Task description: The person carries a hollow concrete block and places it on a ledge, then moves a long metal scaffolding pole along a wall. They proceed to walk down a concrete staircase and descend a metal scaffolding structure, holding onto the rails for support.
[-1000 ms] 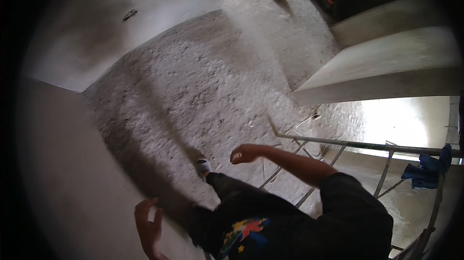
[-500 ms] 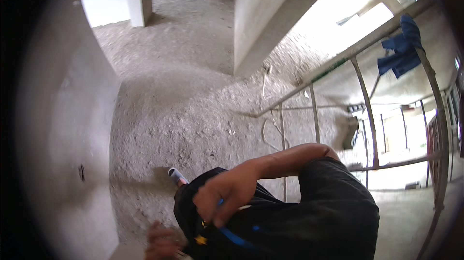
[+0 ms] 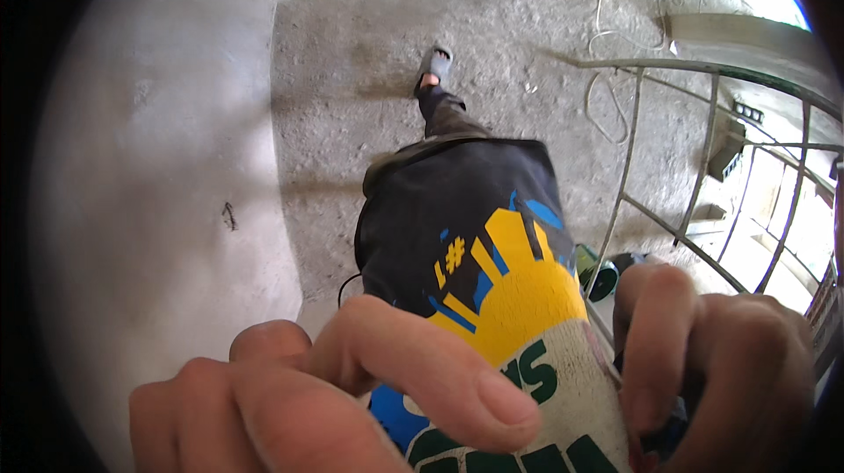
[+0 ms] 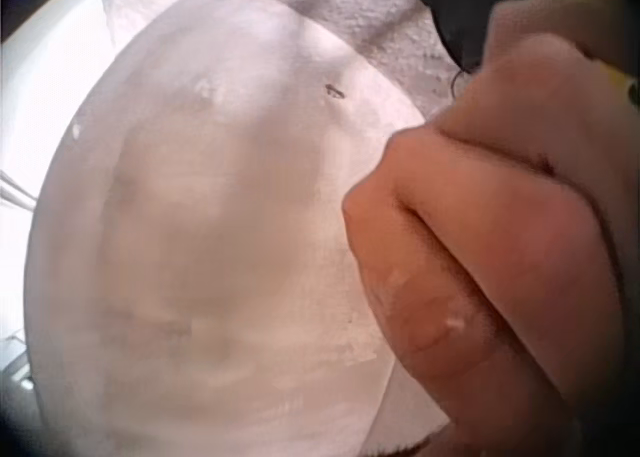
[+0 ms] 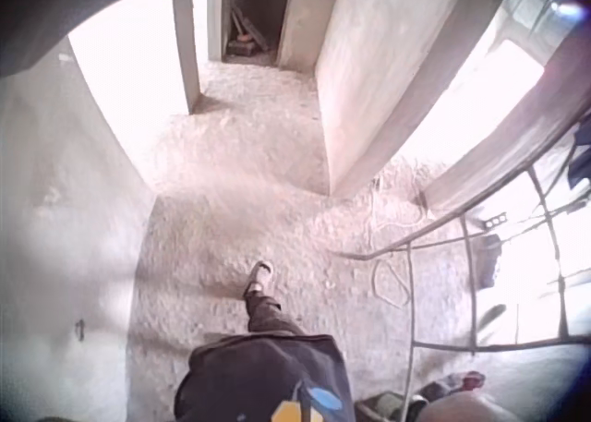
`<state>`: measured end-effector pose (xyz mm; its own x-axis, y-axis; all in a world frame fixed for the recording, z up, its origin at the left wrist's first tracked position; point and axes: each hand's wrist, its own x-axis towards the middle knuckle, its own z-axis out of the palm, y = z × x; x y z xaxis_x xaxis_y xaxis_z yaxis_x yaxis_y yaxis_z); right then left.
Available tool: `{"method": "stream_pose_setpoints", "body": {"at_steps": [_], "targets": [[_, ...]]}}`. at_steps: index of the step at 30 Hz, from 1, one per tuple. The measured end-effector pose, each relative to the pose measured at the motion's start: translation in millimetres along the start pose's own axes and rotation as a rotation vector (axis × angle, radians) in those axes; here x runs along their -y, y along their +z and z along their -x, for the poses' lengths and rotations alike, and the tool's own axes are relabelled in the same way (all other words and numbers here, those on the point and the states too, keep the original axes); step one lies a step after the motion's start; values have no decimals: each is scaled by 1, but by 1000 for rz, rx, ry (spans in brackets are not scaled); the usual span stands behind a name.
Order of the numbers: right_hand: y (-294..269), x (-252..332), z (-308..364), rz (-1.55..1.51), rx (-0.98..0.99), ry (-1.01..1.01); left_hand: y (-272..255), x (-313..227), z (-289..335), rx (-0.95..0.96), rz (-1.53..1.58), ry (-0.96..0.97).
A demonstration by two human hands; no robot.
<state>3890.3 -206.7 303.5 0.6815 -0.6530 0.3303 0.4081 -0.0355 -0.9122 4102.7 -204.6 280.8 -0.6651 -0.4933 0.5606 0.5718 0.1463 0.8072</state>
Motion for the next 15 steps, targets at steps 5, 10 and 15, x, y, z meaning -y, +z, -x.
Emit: {"method": "stream_pose_setpoints", "body": {"at_steps": [5,10,15], "targets": [[-56,-5,-100,55,43,-42,-93,-32,-23,-90,-9,2],[-131,-36,-209,384,213,58,-195,-88,8,-524,-409,-207],[-202,-112,-233,829,665,599,-217,-98,87,-799,-1138,-710]]}}
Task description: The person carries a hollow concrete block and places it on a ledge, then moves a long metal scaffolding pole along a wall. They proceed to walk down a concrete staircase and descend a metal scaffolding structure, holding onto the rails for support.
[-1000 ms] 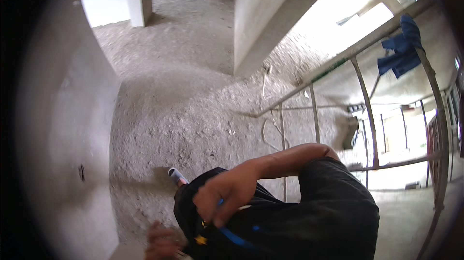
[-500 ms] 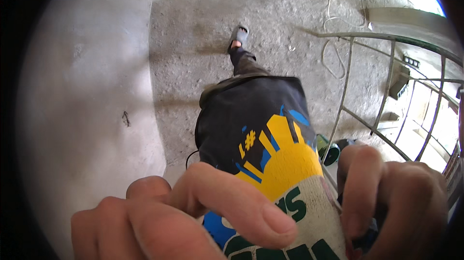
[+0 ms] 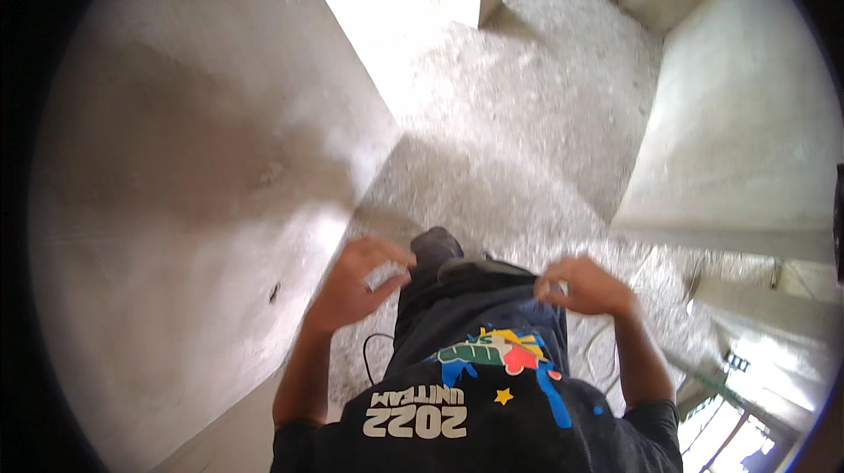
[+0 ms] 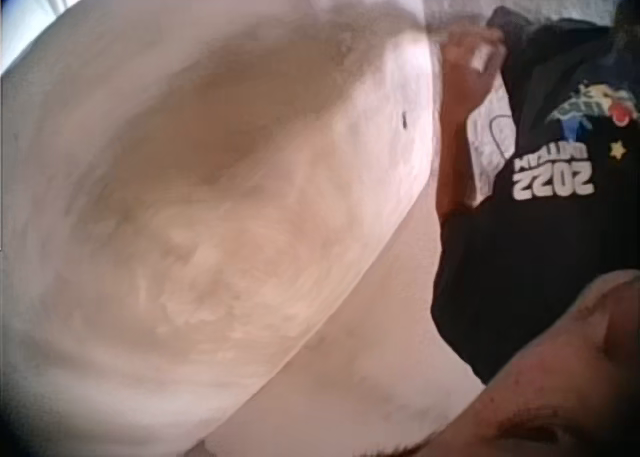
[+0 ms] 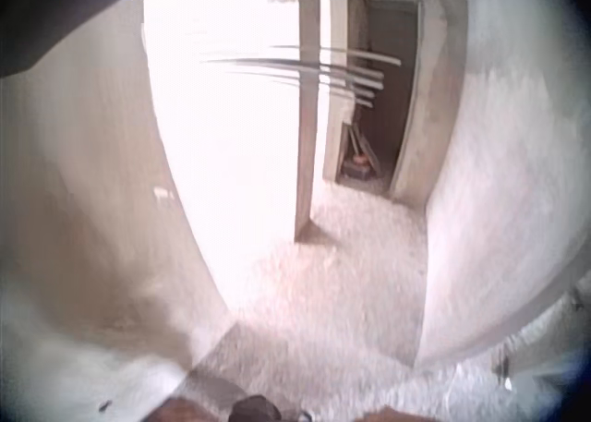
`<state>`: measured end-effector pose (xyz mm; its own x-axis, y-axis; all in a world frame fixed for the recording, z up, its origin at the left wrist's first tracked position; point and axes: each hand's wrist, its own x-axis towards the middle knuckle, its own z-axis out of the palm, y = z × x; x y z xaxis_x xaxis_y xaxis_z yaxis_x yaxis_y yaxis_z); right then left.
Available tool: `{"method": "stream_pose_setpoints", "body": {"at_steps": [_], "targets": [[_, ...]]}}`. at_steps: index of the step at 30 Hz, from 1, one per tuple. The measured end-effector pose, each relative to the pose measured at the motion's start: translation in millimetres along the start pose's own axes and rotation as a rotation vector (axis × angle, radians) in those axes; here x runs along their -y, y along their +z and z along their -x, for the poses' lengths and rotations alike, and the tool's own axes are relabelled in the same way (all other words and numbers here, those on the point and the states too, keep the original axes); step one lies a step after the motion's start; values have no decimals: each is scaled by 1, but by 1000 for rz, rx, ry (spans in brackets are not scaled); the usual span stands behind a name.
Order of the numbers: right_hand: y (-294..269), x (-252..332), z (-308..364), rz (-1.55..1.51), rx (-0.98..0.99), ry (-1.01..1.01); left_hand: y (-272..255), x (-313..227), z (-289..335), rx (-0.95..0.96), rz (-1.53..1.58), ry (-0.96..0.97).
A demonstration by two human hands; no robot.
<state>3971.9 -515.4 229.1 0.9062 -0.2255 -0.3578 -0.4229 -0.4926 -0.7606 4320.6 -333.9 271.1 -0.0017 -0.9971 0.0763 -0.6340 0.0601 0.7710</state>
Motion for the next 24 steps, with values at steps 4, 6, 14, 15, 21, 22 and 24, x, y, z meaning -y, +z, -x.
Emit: {"method": "stream_pose_setpoints", "body": {"at_steps": [4,6,14,15,21,22,24], "targets": [[-45,-79,-64,-54,463,158,39,96,-64,419,74,-78],[-85,-108,-102,-89,345,114,43,124,-107,491,54,-44],[-290,-153,-250,-250,-468,276,-114,267,-346,293,-242,-312],[-306,-162,-269,-188,-520,311,-124,269,-375,231,-313,-249],[-400,-188,-383,-32,-459,691,-187,234,-525,50,-71,-109],[-416,-197,-404,-46,-422,710,-196,235,-542,2,10,-140],[-444,-231,-446,-23,-306,720,-208,242,-571,-96,68,-196]]}}
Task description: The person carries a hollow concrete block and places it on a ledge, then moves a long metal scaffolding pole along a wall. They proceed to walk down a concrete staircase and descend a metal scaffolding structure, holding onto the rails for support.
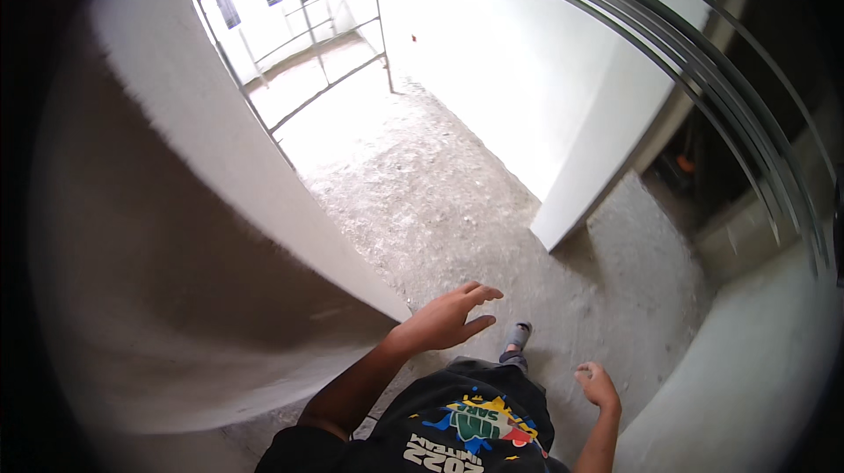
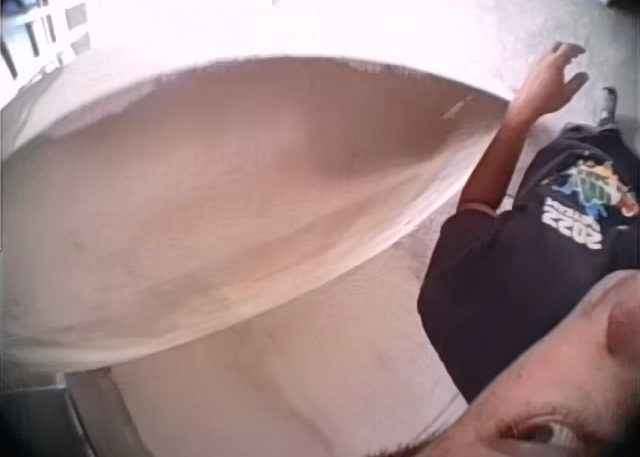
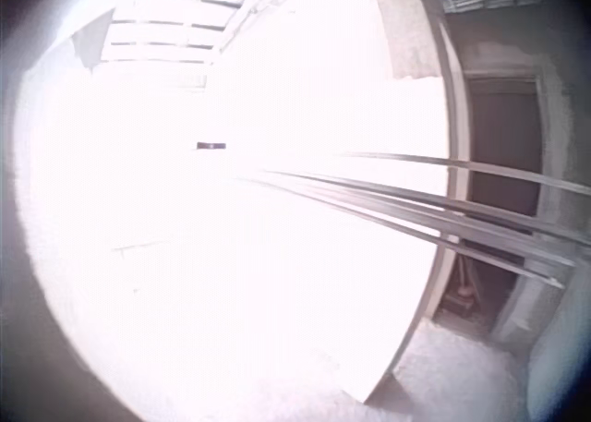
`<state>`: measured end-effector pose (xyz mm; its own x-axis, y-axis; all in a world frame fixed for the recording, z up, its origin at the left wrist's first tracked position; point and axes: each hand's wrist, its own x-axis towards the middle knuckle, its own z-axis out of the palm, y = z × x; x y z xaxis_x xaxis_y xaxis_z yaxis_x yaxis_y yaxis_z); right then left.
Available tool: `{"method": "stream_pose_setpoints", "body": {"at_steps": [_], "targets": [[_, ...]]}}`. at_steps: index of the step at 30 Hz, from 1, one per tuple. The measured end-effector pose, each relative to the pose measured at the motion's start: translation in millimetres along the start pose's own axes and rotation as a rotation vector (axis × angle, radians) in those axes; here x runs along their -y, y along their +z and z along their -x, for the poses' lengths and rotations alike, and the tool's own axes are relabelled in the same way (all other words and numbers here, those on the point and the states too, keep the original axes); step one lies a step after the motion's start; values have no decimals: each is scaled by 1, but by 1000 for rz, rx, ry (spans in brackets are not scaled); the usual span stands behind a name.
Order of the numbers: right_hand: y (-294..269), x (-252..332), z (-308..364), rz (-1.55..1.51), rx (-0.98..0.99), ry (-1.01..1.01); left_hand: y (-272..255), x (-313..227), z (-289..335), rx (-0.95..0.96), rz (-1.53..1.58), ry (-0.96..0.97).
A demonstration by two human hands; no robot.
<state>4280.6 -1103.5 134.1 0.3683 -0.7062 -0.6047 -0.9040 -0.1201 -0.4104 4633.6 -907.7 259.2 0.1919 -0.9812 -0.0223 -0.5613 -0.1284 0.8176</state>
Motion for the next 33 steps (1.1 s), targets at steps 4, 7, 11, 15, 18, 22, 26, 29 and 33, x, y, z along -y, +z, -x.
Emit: {"method": "stream_pose_setpoints", "body": {"at_steps": [4,7,11,15,18,22,26,29,33], "targets": [[-35,36,-128,112,110,-48,-16,34,-45,-167,74,-159],[-58,85,-228,219,149,-154,-28,57,-64,-365,162,-277],[-62,165,-370,402,230,-385,-56,48,-78,-686,253,-296],[-42,280,-477,538,320,-623,-93,10,-72,-919,359,-125],[4,364,-514,544,397,-709,-106,-33,-52,-1024,473,93],[64,430,-559,550,495,-670,-157,-51,-65,-1081,384,606],[110,480,-567,578,658,-622,-203,-71,-83,-1235,234,666],[132,504,-609,771,733,-458,-230,-68,-93,-1301,190,671],[157,531,-650,842,831,-206,-258,-41,-96,-1381,128,648]]}}
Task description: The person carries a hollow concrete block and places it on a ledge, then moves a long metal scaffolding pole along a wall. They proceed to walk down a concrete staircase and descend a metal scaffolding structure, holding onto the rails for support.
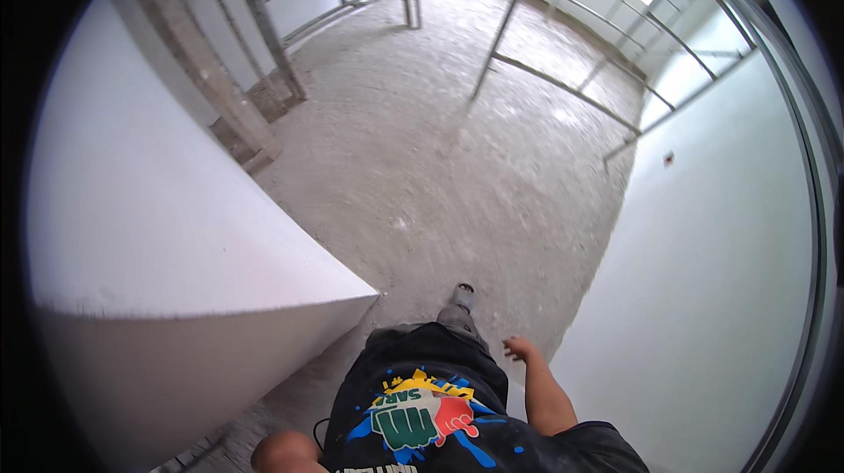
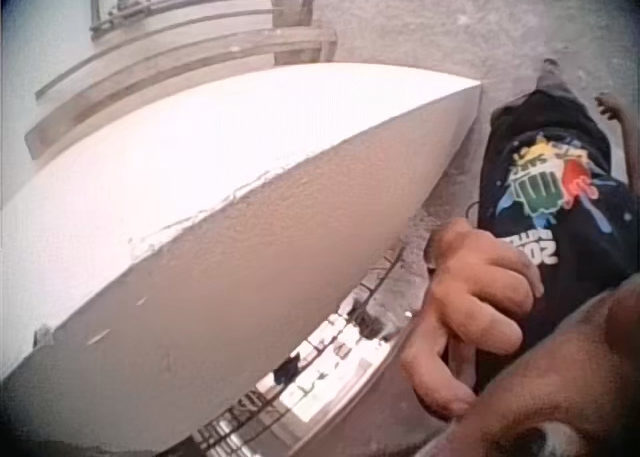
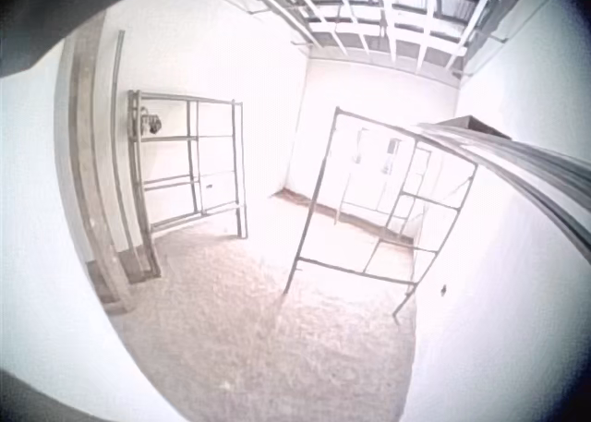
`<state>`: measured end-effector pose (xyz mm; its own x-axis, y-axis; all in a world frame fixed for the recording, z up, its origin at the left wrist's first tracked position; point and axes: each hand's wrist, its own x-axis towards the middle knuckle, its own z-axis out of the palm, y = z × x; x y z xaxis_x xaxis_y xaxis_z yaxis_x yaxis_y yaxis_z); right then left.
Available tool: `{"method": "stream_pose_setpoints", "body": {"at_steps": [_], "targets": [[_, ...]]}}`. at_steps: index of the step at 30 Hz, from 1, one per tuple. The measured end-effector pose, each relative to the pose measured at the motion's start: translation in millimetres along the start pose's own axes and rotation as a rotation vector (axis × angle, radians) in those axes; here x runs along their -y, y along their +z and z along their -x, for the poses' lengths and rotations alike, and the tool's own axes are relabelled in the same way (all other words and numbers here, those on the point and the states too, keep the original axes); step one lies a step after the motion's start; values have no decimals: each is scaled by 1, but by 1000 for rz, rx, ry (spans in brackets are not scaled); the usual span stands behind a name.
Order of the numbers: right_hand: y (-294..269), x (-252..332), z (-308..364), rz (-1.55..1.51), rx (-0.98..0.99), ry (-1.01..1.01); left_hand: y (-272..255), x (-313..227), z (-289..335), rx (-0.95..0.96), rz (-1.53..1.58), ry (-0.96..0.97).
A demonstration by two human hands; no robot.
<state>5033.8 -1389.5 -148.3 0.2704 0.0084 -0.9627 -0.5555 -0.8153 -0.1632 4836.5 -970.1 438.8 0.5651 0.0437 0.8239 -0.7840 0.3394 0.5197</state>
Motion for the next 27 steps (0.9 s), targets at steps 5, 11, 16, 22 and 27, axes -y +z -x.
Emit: {"method": "stream_pose_setpoints", "body": {"at_steps": [5,11,16,22,27], "targets": [[-82,82,-31,202,94,92,-16,47,-26,-32,-228,74],[-234,218,-99,883,138,-295,-33,111,-76,-269,-406,124],[-253,422,-58,678,-179,-274,-64,141,-118,-240,-504,65],[-213,619,-26,825,-177,-651,-129,159,-144,-255,-529,178],[-183,722,-65,861,-95,-729,-228,167,-169,-235,-648,188]]}}
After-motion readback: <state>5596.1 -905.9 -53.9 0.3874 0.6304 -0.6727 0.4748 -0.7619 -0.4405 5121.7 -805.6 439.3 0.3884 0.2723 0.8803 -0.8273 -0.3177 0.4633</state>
